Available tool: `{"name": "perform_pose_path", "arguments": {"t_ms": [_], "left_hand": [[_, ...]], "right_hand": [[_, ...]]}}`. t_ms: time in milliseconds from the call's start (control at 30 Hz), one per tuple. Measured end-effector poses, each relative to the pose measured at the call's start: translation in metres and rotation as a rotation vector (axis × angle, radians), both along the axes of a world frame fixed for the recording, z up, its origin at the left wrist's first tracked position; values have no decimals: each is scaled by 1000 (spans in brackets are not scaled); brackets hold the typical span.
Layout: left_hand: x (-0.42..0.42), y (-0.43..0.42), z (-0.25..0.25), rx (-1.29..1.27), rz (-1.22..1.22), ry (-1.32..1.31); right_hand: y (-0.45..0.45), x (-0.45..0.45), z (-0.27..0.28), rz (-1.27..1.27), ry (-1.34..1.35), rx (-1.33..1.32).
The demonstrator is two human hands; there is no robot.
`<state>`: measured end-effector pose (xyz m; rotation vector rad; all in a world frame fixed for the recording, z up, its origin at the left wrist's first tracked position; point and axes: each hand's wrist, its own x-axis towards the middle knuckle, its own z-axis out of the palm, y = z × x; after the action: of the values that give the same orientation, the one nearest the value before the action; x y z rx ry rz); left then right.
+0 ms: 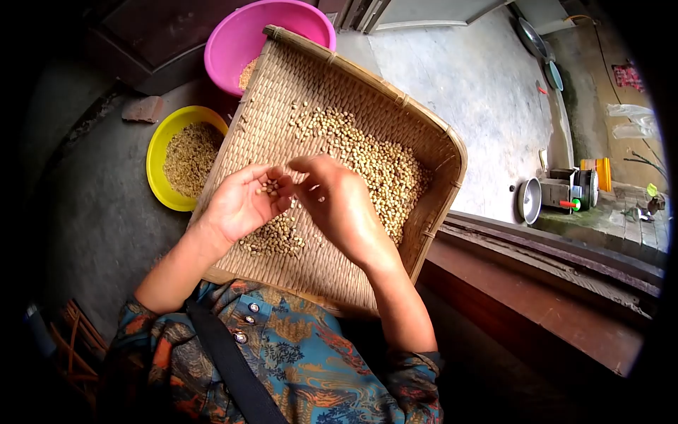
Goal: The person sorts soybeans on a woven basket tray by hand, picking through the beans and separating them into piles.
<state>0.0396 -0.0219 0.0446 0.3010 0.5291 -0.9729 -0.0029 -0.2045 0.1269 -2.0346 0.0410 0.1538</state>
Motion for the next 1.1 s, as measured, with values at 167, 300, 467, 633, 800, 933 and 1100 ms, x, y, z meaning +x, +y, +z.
{"name": "perform_pose_path", "arguments": {"t_ms": [167,300,467,633,800,933,1100], "left_hand": [[0,14,-1,45,136,-51],[-1,22,-9,117,226,-65],[-6,26,-16,114,239,-65],[-8,24,-15,104,226,-59],[-10,23,-19,91,230,-63],[-10,22,-20,99,216,-54],[-10,24,-20,105,215,-57]], "right_hand": [[-5,-9,-29,-27,-229,-385],[2,-22,-37,46,-196,-384],[7,-38,-66,155,-120,-514],[19,-39,-85,196,-16,-619],[28,-37,-95,235,-104,-707],[29,-36,-96,270,-79,-739],[32,-34,-96,286,-42,-776]]}}
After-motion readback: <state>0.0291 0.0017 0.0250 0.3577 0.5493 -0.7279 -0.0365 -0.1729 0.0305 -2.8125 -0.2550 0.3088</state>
